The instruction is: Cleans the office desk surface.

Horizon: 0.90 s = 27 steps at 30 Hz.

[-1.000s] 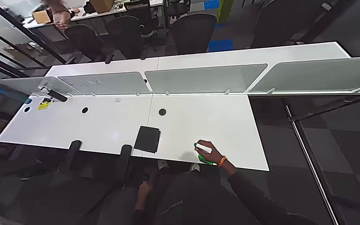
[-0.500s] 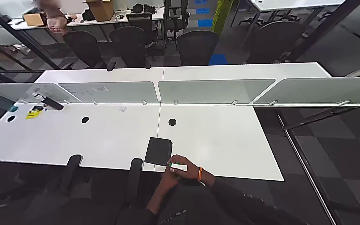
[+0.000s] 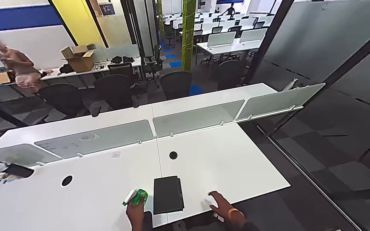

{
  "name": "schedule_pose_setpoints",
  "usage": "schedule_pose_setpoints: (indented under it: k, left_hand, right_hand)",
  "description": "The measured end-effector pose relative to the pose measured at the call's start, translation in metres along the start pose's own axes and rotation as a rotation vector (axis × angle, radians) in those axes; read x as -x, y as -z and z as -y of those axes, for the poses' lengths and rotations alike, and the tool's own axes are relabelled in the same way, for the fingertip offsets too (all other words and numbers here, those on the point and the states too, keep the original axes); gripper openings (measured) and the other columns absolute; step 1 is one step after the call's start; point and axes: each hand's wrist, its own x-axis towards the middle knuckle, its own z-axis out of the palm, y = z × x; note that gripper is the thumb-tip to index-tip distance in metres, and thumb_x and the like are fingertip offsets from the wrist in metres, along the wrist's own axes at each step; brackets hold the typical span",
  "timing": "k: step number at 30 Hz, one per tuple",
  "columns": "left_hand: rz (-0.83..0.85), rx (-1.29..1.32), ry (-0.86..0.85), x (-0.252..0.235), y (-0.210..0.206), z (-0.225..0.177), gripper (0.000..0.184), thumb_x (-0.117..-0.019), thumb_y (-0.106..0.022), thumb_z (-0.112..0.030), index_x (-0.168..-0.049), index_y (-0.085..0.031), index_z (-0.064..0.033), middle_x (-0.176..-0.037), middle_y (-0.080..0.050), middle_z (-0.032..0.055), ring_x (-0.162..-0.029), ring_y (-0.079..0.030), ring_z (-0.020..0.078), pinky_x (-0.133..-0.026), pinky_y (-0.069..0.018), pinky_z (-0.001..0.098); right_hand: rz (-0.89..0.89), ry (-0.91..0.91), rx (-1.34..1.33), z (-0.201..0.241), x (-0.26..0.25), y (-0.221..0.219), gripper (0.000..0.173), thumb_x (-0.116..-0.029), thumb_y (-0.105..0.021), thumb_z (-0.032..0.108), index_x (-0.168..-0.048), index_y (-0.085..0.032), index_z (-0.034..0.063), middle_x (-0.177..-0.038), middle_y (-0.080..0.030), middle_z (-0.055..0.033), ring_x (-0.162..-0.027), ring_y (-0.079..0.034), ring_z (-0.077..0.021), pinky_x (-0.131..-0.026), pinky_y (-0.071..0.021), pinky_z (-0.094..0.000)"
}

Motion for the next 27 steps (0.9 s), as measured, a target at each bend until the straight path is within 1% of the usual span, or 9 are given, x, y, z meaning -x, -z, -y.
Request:
schedule_pose_setpoints:
  k: [3, 6, 8, 10, 13, 17, 21, 24, 27]
  left_hand:
    - [-0.032, -0.152, 0.057, -0.031, 0.017, 0.039, 0.061, -0.0826, -0.086, -0.022, -0.128, -0.062, 0.0097, -0.125, -0.065, 0.0323, -0.122, -0.062, 0.0442, -0.108, -0.0450, 0.0601]
    - [-0.020, -0.276, 0.155, -0.039, 0.028, 0.071, 0.063, -0.0805, -0.087, -0.022, -0.127, -0.062, 0.0114, -0.125, -0.064, 0.0351, -0.123, -0.060, 0.0484, -0.108, -0.0441, 0.0625]
    - [0.012, -0.316, 0.193, -0.036, 0.032, 0.081, 0.068, -0.0822, -0.085, -0.023, -0.132, -0.057, 0.0134, -0.130, -0.060, 0.0361, -0.128, -0.056, 0.0481, -0.111, -0.0412, 0.0600]
    - [0.033, -0.385, 0.226, -0.034, 0.035, 0.090, 0.068, -0.0858, -0.081, -0.032, -0.133, -0.059, 0.0115, -0.133, -0.061, 0.0337, -0.131, -0.055, 0.0459, -0.113, -0.0397, 0.0587]
    - [0.052, -0.448, 0.251, -0.032, 0.037, 0.094, 0.069, -0.0887, -0.077, -0.042, -0.132, -0.061, 0.0092, -0.133, -0.062, 0.0315, -0.132, -0.054, 0.0447, -0.114, -0.0389, 0.0580]
    - [0.074, -0.459, 0.272, -0.030, 0.041, 0.100, 0.071, -0.0890, -0.076, -0.044, -0.133, -0.060, 0.0087, -0.133, -0.062, 0.0309, -0.131, -0.055, 0.0440, -0.113, -0.0404, 0.0584]
    - [0.144, -0.371, 0.254, -0.027, 0.048, 0.097, 0.087, -0.0807, -0.086, -0.035, -0.145, -0.047, 0.0082, -0.139, -0.057, 0.0308, -0.134, -0.054, 0.0417, -0.114, -0.0409, 0.0556]
    - [0.176, -0.285, 0.244, -0.019, 0.055, 0.111, 0.116, -0.0673, -0.095, -0.027, -0.154, -0.028, 0.0090, -0.146, -0.049, 0.0340, -0.137, -0.050, 0.0427, -0.116, -0.0397, 0.0533]
    - [0.178, -0.389, 0.380, -0.003, 0.067, 0.129, 0.132, -0.0603, -0.099, -0.035, -0.157, -0.020, 0.0087, -0.147, -0.045, 0.0374, -0.135, -0.050, 0.0470, -0.111, -0.0441, 0.0566]
  right_hand:
    - [-0.040, -0.283, -0.051, -0.065, 0.030, -0.012, 0.057, -0.0938, -0.073, 0.029, -0.142, -0.056, 0.0026, -0.147, -0.055, -0.0235, -0.138, -0.052, -0.0379, -0.117, -0.0415, -0.0525]
    - [-0.029, -0.476, -0.082, -0.118, 0.061, -0.026, 0.054, -0.0961, -0.071, 0.025, -0.140, -0.056, -0.0026, -0.142, -0.056, -0.0276, -0.136, -0.054, -0.0396, -0.115, -0.0422, -0.0521]
    - [-0.016, -0.576, -0.082, -0.135, 0.074, -0.029, 0.051, -0.0974, -0.070, 0.026, -0.139, -0.057, -0.0014, -0.140, -0.058, -0.0278, -0.135, -0.055, -0.0395, -0.113, -0.0436, -0.0527]
    - [-0.020, -0.602, -0.083, -0.136, 0.079, -0.030, 0.049, -0.0972, -0.070, 0.026, -0.137, -0.060, 0.0001, -0.139, -0.059, -0.0268, -0.133, -0.056, -0.0387, -0.113, -0.0446, -0.0528]
    - [-0.023, -0.543, -0.085, -0.122, 0.068, -0.031, 0.048, -0.0977, -0.069, 0.028, -0.137, -0.060, 0.0015, -0.140, -0.059, -0.0246, -0.133, -0.057, -0.0370, -0.113, -0.0446, -0.0512]
    - [-0.029, -0.420, -0.073, -0.083, 0.036, -0.031, 0.044, -0.0990, -0.067, 0.027, -0.134, -0.062, 0.0008, -0.140, -0.059, -0.0233, -0.134, -0.056, -0.0350, -0.115, -0.0429, -0.0490]
    - [-0.037, -0.219, -0.031, -0.034, 0.000, -0.022, 0.042, -0.0971, -0.067, 0.028, -0.133, -0.065, 0.0058, -0.138, -0.062, -0.0198, -0.132, -0.058, -0.0337, -0.113, -0.0455, -0.0500]
    - [0.045, -0.025, 0.083, 0.007, -0.026, -0.013, 0.042, -0.0984, -0.064, 0.030, -0.135, -0.063, 0.0090, -0.141, -0.060, -0.0170, -0.134, -0.055, -0.0346, -0.112, -0.0454, -0.0529]
    - [0.113, 0.088, 0.181, 0.047, -0.055, -0.015, 0.042, -0.0975, -0.064, 0.031, -0.135, -0.064, 0.0123, -0.140, -0.061, -0.0148, -0.132, -0.056, -0.0361, -0.107, -0.0478, -0.0577]
